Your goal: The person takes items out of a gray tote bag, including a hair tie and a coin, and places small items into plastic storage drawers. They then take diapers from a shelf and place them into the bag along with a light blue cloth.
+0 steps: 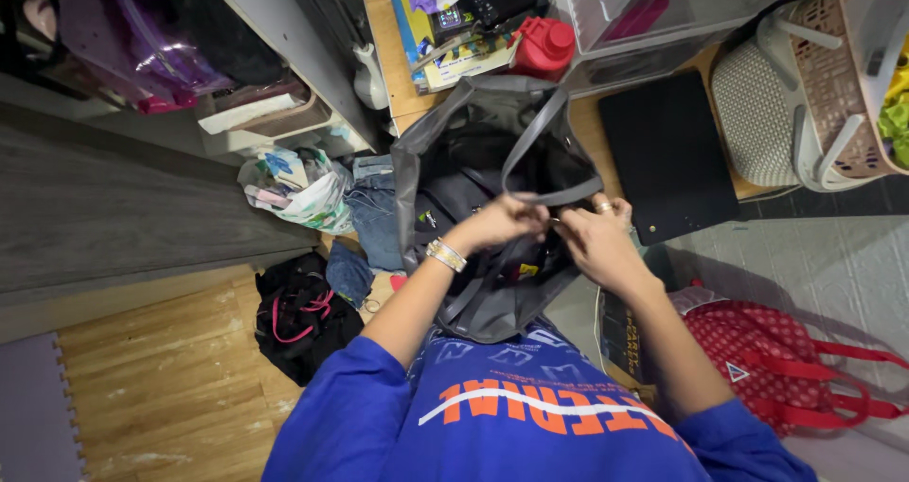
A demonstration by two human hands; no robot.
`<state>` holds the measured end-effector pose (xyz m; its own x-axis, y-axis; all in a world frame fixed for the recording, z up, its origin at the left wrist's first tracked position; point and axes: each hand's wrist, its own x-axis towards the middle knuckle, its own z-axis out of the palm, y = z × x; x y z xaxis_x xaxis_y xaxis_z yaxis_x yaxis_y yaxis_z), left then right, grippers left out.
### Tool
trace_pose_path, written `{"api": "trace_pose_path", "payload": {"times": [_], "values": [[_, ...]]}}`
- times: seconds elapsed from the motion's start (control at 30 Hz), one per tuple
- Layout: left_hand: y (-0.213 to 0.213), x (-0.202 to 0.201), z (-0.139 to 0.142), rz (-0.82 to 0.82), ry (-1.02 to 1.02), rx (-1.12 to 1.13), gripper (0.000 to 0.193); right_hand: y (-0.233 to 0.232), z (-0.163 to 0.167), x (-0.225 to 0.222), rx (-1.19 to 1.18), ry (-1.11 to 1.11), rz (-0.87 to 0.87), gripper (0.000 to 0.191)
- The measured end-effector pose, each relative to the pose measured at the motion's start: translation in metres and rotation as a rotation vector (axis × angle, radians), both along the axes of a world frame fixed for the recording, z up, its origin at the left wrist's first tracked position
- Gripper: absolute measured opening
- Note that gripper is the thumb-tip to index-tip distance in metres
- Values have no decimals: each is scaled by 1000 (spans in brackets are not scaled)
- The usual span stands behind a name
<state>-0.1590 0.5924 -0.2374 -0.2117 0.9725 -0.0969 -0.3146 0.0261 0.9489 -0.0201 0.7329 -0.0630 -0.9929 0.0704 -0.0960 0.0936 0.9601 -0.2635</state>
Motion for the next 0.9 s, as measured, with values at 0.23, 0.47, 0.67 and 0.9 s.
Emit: {"api": "trace_pose_path", "payload": {"times": [0.23,0.47,0.67,0.9], "values": [[-15,72,-66,-599,1059,-691,34,20,7,18,69,15,44,22],[-22,42,-74,-425,1441,-1231,40,25,6,26,55,-5,14,24],[-3,47,-62,-146,823,-1073,33,25,3,36,18,-1,31,21],[52,56,-48,216,1188,-296,14,30,4,42,-58,37,46,25]]}}
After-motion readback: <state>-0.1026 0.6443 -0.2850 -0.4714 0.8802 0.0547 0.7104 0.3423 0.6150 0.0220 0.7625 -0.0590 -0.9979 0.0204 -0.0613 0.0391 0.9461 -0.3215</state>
